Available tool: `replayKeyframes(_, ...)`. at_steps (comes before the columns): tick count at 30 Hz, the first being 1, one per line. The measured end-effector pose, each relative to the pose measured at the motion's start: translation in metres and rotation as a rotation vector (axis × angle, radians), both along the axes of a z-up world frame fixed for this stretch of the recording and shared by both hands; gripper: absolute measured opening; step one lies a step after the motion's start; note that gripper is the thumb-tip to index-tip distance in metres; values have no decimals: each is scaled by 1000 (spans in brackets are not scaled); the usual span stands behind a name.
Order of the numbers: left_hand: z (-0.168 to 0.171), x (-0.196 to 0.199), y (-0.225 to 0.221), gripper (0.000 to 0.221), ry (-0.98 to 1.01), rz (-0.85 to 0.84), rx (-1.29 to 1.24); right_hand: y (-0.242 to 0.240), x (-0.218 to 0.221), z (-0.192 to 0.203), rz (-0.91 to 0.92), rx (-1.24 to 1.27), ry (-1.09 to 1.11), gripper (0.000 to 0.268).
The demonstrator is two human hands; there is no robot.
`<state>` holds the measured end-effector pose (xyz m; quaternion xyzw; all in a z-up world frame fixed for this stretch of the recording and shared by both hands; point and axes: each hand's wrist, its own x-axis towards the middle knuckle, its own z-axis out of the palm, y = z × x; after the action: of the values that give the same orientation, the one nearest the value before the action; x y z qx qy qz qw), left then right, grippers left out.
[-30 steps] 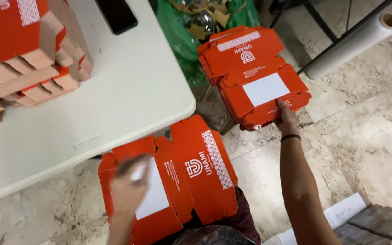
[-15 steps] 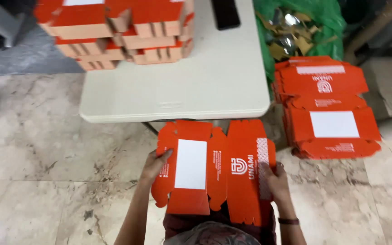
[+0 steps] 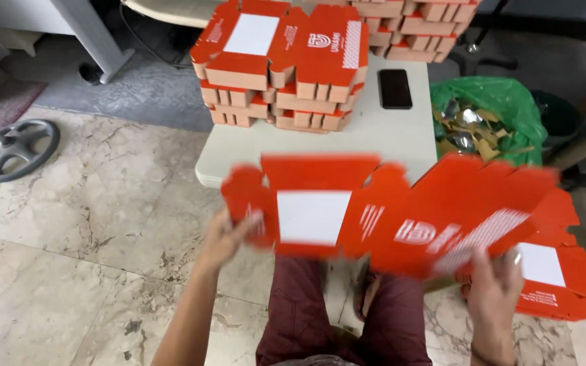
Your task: The person picks up flat cardboard boxes by hand from several stacks, folds them slightly to organize them, and then places them onto a primary stack on a table.
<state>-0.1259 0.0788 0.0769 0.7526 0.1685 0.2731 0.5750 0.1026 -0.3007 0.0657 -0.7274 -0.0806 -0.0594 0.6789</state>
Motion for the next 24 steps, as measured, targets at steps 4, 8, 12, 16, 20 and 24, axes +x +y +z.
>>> replayKeyframes(4, 57, 77, 68, 17, -249, -33, 108, 70, 75, 45, 194, 183, -277, 34)
replayKeyframes(8, 45, 146, 121, 13, -459, -97, 76, 118, 144, 9, 241, 318, -449, 34)
replayKeyframes(12, -17, 175, 155, 11, -437, 6, -26, 152, 123, 20, 226, 241, -495, 31)
replayKeyframes(16, -3, 154, 139, 20, -403, -38, 8, 142, 149, -8, 185, 173, -467, 33)
replayKeyframes(20, -28, 154, 126, 46, -483, 76, 27, 153, 142, -12, 118, 140, -446, 39)
replayKeyframes(24, -38, 148, 106, 54, -478, 212, 65, 155, 122, -19, 80, 100, -348, 52)
